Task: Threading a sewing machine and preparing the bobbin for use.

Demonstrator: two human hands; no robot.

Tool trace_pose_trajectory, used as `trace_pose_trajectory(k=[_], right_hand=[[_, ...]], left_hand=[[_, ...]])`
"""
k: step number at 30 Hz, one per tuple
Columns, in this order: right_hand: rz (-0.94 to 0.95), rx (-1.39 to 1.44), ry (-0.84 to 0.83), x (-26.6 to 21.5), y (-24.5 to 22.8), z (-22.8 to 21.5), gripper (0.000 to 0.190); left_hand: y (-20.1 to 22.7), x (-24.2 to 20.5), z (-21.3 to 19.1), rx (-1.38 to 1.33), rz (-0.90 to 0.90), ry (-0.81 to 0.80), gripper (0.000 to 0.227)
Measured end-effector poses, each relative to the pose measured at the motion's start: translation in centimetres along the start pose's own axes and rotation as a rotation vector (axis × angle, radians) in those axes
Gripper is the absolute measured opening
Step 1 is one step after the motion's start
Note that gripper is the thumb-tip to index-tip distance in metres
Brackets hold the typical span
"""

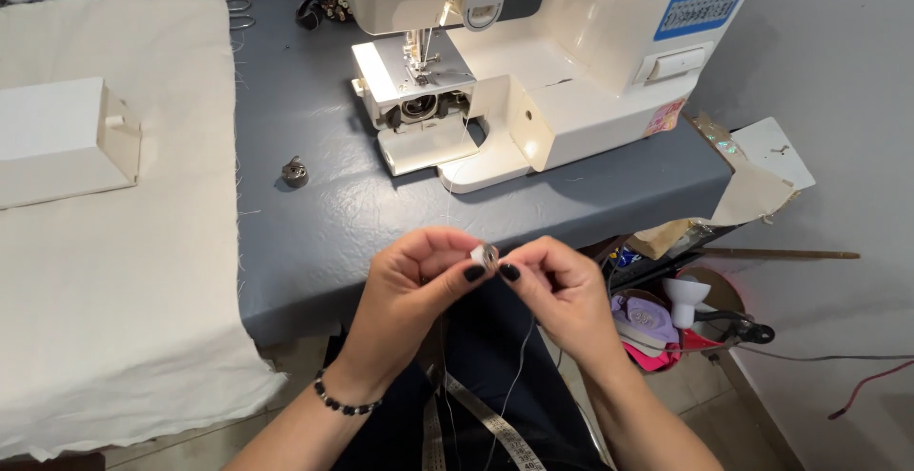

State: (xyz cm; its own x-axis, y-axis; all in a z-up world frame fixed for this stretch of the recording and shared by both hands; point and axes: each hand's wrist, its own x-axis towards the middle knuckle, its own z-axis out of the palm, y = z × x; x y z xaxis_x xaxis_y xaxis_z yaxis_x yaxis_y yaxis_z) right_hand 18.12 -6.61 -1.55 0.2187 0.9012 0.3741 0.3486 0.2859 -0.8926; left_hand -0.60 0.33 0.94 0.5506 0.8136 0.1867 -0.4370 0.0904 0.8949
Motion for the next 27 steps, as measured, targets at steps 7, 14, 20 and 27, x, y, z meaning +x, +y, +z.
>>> trace_pose_trajectory(k=[7, 14, 20, 27], right_hand=[[-0.329, -0.493, -0.107, 2.1, -4.3, -0.7, 0.01], [-0.536, -0.604, -0.048, 0.0, -6.1, 0.6, 0.004], [-0.253, -0.34, -0.133, 1.3, -5.7, -0.4, 0.013], [-0.488, -0.619, -0.222, 2.0, -7.4, -1.6, 0.014]], left_hand=[[0.5, -1.2, -0.6, 0.593, 0.188, -0.067, 0.02], [0.8, -1.1, -0.7, 0.599, 0.205, 0.149, 0.016], [1.3, -1.8, -0.4, 0.206, 0.004, -0.01, 0.021], [1.2, -1.8, -0.2, 0.603, 0.165, -0.005, 0.017]])
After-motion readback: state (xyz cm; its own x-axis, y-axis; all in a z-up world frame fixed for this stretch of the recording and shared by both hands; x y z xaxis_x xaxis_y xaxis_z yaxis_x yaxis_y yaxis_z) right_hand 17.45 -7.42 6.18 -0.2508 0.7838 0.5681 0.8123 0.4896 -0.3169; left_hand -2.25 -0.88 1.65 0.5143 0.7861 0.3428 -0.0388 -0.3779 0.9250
